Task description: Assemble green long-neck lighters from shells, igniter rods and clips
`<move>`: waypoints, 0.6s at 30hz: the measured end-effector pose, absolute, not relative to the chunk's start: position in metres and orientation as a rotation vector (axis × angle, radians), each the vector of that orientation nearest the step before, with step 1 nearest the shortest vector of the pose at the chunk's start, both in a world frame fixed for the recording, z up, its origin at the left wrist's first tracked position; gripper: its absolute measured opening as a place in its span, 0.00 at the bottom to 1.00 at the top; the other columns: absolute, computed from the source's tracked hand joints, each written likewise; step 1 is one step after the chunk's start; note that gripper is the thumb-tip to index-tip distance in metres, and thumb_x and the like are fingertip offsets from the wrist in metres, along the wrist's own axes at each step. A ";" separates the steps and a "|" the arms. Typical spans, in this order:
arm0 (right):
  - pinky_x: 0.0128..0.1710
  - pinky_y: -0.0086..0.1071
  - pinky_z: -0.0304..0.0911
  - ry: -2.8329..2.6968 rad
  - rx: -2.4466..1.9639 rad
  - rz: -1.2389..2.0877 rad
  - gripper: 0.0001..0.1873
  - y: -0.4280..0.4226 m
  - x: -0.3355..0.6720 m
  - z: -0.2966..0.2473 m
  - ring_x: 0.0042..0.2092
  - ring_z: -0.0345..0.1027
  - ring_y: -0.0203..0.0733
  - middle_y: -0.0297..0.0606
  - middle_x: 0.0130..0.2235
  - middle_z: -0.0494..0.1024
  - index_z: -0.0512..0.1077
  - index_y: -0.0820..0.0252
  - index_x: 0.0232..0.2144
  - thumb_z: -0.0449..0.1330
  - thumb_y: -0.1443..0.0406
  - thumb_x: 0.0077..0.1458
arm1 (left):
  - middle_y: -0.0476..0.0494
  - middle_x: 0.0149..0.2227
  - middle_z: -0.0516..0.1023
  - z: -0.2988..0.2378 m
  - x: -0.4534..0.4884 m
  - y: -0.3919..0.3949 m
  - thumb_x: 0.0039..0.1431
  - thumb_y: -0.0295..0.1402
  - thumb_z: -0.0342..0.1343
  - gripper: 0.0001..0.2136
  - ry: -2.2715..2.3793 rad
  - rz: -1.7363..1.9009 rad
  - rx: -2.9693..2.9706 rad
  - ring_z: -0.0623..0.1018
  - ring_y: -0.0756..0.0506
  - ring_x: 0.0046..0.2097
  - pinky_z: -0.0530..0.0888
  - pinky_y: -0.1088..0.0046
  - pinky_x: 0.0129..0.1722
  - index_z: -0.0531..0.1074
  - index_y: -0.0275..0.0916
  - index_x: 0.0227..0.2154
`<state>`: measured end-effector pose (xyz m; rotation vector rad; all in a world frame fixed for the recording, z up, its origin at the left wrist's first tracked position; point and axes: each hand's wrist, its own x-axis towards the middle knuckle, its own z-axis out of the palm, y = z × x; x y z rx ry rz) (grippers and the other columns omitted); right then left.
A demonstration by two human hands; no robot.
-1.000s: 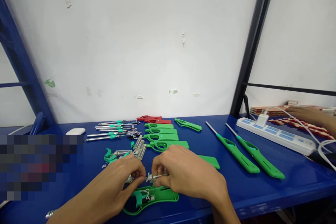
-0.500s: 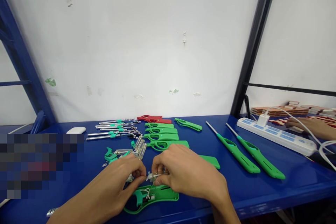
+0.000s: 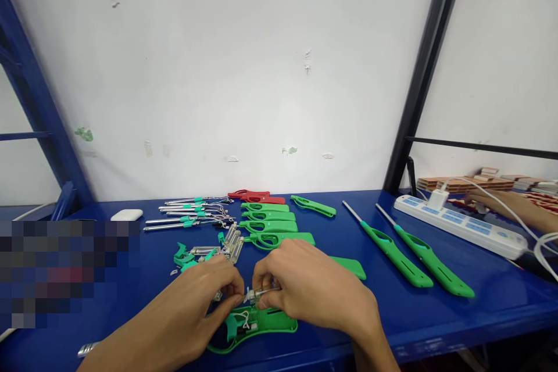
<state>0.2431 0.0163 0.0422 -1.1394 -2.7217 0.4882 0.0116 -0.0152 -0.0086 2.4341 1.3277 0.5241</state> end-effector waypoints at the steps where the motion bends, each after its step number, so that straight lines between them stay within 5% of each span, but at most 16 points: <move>1: 0.33 0.30 0.56 -2.725 -1.138 0.488 0.02 0.016 0.243 0.042 0.35 0.77 0.41 0.30 0.34 0.87 0.86 0.52 0.38 0.74 0.65 0.61 | 0.48 0.40 0.78 -0.009 0.012 -0.015 0.74 0.29 0.50 0.09 1.327 0.521 2.434 0.75 0.44 0.42 0.65 0.67 0.42 0.75 0.43 0.39; 18: 0.34 0.29 0.57 -2.709 -1.142 0.533 0.03 0.019 0.245 0.036 0.36 0.78 0.40 0.30 0.35 0.88 0.86 0.52 0.39 0.74 0.65 0.61 | 0.50 0.39 0.80 -0.008 0.014 -0.015 0.75 0.29 0.50 0.10 1.315 0.506 2.441 0.76 0.44 0.43 0.66 0.66 0.44 0.76 0.44 0.39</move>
